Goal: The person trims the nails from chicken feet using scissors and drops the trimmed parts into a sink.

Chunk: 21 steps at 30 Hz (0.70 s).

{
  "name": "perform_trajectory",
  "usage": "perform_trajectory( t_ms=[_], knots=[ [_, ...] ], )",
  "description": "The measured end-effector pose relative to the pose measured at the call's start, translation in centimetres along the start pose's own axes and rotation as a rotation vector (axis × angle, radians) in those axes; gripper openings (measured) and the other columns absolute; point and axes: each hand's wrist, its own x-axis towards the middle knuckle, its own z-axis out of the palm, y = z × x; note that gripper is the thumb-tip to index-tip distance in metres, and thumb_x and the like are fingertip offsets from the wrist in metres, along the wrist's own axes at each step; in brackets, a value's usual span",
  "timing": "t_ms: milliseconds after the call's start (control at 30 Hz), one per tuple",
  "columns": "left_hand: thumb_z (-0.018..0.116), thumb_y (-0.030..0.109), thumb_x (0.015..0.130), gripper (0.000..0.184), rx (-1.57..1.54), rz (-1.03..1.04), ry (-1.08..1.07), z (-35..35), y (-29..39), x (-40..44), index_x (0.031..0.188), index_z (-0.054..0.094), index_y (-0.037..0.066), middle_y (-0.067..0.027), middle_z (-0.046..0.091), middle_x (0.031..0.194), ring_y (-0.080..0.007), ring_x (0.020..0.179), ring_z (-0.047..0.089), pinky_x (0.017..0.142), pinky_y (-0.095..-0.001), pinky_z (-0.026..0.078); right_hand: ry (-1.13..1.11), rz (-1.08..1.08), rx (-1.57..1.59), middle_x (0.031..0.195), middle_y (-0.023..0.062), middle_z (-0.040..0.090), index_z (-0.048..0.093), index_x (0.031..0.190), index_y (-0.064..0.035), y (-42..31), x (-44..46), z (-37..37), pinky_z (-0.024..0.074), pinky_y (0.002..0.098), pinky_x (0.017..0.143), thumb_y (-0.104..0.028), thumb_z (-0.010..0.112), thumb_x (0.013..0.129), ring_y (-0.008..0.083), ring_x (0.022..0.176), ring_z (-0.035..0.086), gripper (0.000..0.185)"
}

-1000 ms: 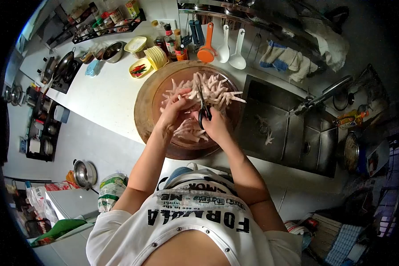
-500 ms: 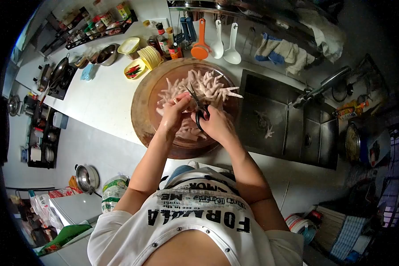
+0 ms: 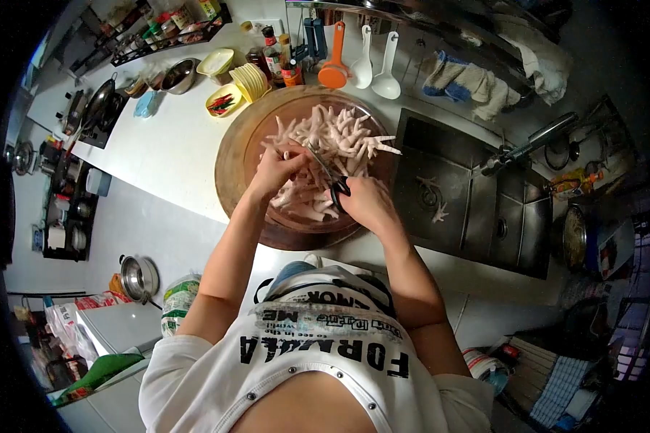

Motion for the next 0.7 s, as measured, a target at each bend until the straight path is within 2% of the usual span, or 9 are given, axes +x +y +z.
perform_trajectory(
  t_ms=[100,200,233,300,367,400,500,667,700],
  knots=[
    [0.06,0.013,0.083,0.015,-0.044,0.002,0.016,0.1,-1.7,0.2,0.087,0.064,-0.001,-0.0005,0.054,0.076,-0.0075,0.062,0.051,0.053,-0.0215,0.043,0.005,0.023,-0.018,0.059,0.0211,0.053,0.059,0.068,0.0017,1.0,0.3,0.9,0.0427,0.0411,0.057,-0.044,0.061,0.077,0.0359,0.06,0.057,0.047],
    [0.058,0.018,0.086,0.017,-0.216,-0.162,0.1,0.6,-1.8,0.0,0.091,0.062,0.002,-0.0009,0.055,0.075,-0.0082,0.061,0.051,0.054,-0.022,0.045,-0.058,0.13,0.128,0.063,0.0206,0.057,0.062,0.074,0.0015,0.7,0.0,0.7,0.0437,0.0403,0.058,-0.038,0.063,0.078,0.0348,0.062,0.059,0.039],
    [0.057,0.02,0.087,0.017,-0.381,-0.193,0.096,0.5,-1.9,0.0,0.092,0.06,0.004,-0.0018,0.056,0.078,-0.01,0.063,0.054,0.054,-0.0228,0.046,-0.058,0.13,0.127,0.063,0.0206,0.057,0.062,0.074,0.0015,1.6,0.2,1.5,0.0437,0.0403,0.058,-0.038,0.063,0.078,0.0348,0.062,0.059,0.039],
    [0.056,0.023,0.088,0.018,-0.546,-0.219,0.093,0.7,-1.4,-0.3,0.094,0.059,0.006,-0.0028,0.057,0.081,-0.0117,0.065,0.056,0.055,-0.0235,0.048,0.035,0.145,0.444,0.056,0.0144,0.056,0.06,0.071,0.0015,3.9,1.0,4.0,0.0415,0.0352,0.053,-0.038,0.063,0.079,0.0218,0.053,0.056,0.041],
    [0.055,0.024,0.088,0.019,-0.895,-0.339,0.231,1.4,0.6,-0.9,0.101,0.055,0.01,-0.0063,0.059,0.089,-0.0174,0.068,0.062,0.056,-0.0274,0.052,0.057,0.135,0.541,0.054,0.0106,0.054,0.058,0.069,0.0012,2.8,0.8,2.9,0.0402,0.0332,0.052,-0.039,0.063,0.079,0.017,0.052,0.053,0.042],
    [0.055,0.024,0.088,0.019,-0.894,-0.336,0.231,1.3,0.4,-0.9,0.101,0.055,0.01,-0.0063,0.059,0.089,-0.0174,0.068,0.062,0.056,-0.0274,0.052,0.079,0.128,0.639,0.052,0.0067,0.052,0.057,0.068,0.0008,1.9,0.6,2.1,0.039,0.0312,0.05,-0.039,0.063,0.08,0.0122,0.052,0.049,0.042],
    [0.057,0.024,0.087,0.022,-1.213,-0.395,0.104,0.4,-1.0,-0.6,0.106,0.054,0.013,-0.0058,0.059,0.095,-0.0197,0.079,0.063,0.067,-0.031,0.056,0.086,0.141,0.599,0.053,0.0055,0.051,0.056,0.068,0.0006,1.1,1.0,2.0,0.0392,0.0319,0.052,-0.044,0.066,0.076,0.0129,0.053,0.048,0.047],
    [0.061,0.019,0.083,0.033,-0.872,-0.372,0.068,2.2,1.0,-1.4,0.114,0.052,0.011,-0.006,0.06,0.096,-0.0168,0.085,0.062,0.069,-0.0283,0.054,0.132,0.048,0.389,0.06,0.0092,0.056,0.06,0.077,-0.0005,0.7,1.2,2.7,0.0422,0.0324,0.057,-0.044,0.064,0.077,0.0168,0.058,0.054,0.044],
    [0.06,0.017,0.084,0.034,-0.764,-0.348,0.019,2.3,0.6,-1.3,0.115,0.051,0.01,-0.006,0.061,0.097,-0.0165,0.085,0.062,0.07,-0.0278,0.052,0.077,0.102,0.291,0.064,0.0131,0.058,0.059,0.078,-0.0009,-0.6,0.8,1.2,0.0433,0.0354,0.059,-0.043,0.064,0.076,0.0245,0.06,0.058,0.043]
  ],
)
